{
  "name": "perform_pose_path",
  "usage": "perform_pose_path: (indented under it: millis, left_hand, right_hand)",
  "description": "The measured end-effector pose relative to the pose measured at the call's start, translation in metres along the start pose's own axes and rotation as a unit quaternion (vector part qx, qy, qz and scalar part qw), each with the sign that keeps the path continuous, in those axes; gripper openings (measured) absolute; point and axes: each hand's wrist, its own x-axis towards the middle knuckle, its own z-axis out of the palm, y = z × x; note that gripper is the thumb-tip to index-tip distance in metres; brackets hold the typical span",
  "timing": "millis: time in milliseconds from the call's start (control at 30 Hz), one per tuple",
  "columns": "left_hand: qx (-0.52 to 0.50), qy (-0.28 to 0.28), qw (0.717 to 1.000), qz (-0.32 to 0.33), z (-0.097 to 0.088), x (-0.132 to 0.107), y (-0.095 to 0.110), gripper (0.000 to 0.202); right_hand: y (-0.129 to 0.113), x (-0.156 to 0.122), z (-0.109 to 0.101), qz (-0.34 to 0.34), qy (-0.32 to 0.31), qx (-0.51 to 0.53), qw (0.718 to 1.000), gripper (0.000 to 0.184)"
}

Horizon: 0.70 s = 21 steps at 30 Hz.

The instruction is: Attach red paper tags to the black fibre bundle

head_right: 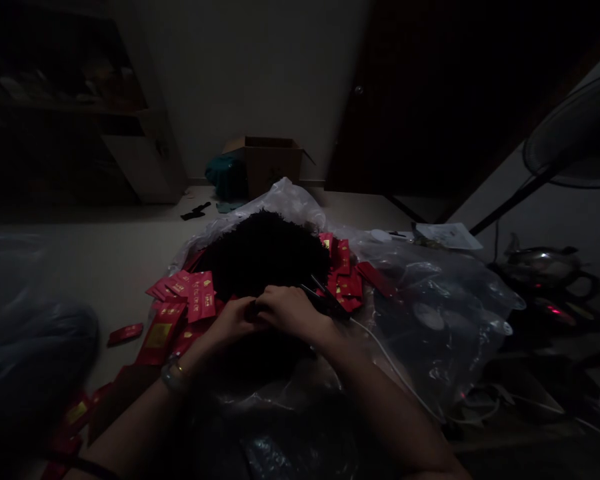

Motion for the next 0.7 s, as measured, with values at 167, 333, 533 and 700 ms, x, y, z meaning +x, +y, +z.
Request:
perform_pose_path:
  millis: [167, 333, 533, 700]
  left_hand:
    - [0.015, 0.000, 1.000, 0.015, -0.002, 0.001, 0.002, 0.030]
    - [-0.002, -0.002, 1.000, 0.017, -0.002, 0.001, 0.002, 0.023]
    - [-0.042, 0.010, 0.999, 0.019, 0.000, 0.001, -0.001, 0.018]
    - [-0.155, 0.046, 0.985, -0.055, -0.001, 0.003, 0.000, 0.035]
  right_hand:
    - [-0.002, -0.001, 0.003, -0.001, -0.069, -0.008, 0.998, 0.021]
    - [-0.004, -0.001, 0.007, 0.011, -0.026, -0.016, 0.999, 0.023]
    - [0.003, 0.000, 0.012, 0.002, 0.011, 0.024, 1.000, 0.018]
    - [0.018, -0.001, 0.022, 0.059, 0.192, 0.190, 0.961, 0.045]
